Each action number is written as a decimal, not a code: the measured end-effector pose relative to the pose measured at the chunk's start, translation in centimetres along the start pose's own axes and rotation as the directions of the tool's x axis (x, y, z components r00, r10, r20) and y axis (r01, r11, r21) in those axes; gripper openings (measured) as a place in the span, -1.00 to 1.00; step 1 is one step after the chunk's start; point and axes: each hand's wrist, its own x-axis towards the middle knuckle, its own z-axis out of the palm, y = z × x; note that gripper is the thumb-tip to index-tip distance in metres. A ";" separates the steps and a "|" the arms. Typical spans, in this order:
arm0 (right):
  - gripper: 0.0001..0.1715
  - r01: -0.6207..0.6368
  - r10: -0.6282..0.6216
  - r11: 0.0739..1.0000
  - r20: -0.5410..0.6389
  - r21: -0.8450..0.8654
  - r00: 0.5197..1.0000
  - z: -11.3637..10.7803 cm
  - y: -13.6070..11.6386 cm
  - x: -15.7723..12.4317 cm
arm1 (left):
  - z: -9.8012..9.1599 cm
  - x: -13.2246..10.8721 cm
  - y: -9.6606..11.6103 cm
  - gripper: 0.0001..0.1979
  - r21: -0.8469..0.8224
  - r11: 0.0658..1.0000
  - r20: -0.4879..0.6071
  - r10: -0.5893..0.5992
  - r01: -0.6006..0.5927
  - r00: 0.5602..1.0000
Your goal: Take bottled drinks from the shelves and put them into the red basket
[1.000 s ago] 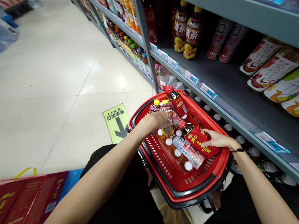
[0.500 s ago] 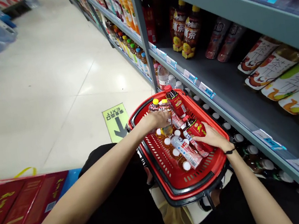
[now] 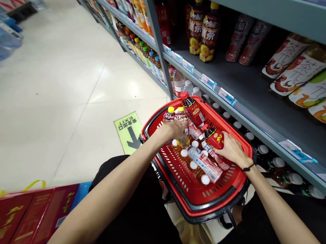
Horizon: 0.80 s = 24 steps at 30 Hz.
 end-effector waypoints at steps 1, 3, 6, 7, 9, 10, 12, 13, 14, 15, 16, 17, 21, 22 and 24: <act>-0.08 -0.001 0.001 1.000 -0.012 -0.005 1.000 -0.2 -0.2 -0.1 | 0.0 0.1 0.1 -0.23 0.013 1.000 0.002 -0.001 0.001 1.000; -0.06 0.000 -0.001 1.000 -0.035 -0.011 0.999 -0.7 -0.5 -0.4 | -0.1 0.1 0.3 -0.21 0.045 0.999 0.007 -0.005 0.005 1.000; -0.01 -0.005 0.003 0.999 -0.056 -0.034 0.998 -1.1 -0.9 -0.6 | -0.3 -0.2 0.7 -0.20 0.105 0.994 0.020 -0.016 0.014 1.000; 0.00 -0.014 0.012 0.999 -0.058 -0.040 0.998 -1.0 -1.0 -0.7 | -0.4 -0.3 0.9 -0.21 0.126 0.992 0.029 -0.019 0.015 0.999; -0.02 -0.032 0.031 0.999 -0.042 -0.025 0.999 -0.8 -0.8 -0.5 | -0.6 -0.7 1.2 -0.19 0.168 0.986 0.051 -0.024 0.015 0.998; -0.04 -0.037 0.037 0.999 -0.026 -0.004 0.999 -0.5 -0.7 -0.4 | -0.6 -0.8 1.4 -0.19 0.187 0.982 0.064 -0.025 0.013 0.998; -0.09 -0.036 0.035 0.998 0.013 0.059 0.999 -0.1 -0.1 0.0 | -0.7 -1.0 1.6 -0.20 0.218 0.976 0.086 -0.028 0.009 0.996; -0.11 -0.032 0.029 0.995 0.032 0.096 0.999 0.2 0.2 0.2 | -0.7 -1.1 1.7 -0.22 0.231 0.973 0.094 -0.029 0.007 0.995; -0.12 -0.028 0.022 0.991 0.049 0.133 0.999 0.3 0.6 0.5 | -0.6 -1.1 1.7 -0.25 0.242 0.970 0.100 -0.030 0.005 0.995; -0.12 -0.027 0.017 0.986 0.062 0.166 0.998 0.5 0.9 0.7 | -0.6 -1.1 1.7 -0.28 0.252 0.968 0.105 -0.030 0.003 0.994; -0.12 -0.030 0.017 0.981 0.071 0.191 0.997 0.6 1.2 0.9 | -0.5 -1.1 1.8 -0.30 0.260 0.966 0.108 -0.031 0.002 0.994; -0.11 -0.033 0.018 0.978 0.076 0.206 0.997 0.6 1.4 1.0 | -0.5 -1.1 1.8 -0.31 0.267 0.964 0.111 -0.032 0.001 0.993; -0.02 -0.059 0.050 0.979 0.053 0.195 0.997 0.7 1.3 1.1 | -0.4 -1.0 1.8 -0.31 0.286 0.958 0.123 -0.037 0.001 0.992; -0.01 -0.067 0.060 0.981 0.043 0.180 0.997 0.7 1.1 1.0 | -0.3 -1.0 1.8 -0.31 0.290 0.957 0.124 -0.039 0.002 0.992; 0.01 -0.094 0.092 0.988 0.022 0.123 0.995 0.8 0.6 0.9 | -0.2 -0.9 1.7 -0.28 0.295 0.956 0.121 -0.041 0.004 0.992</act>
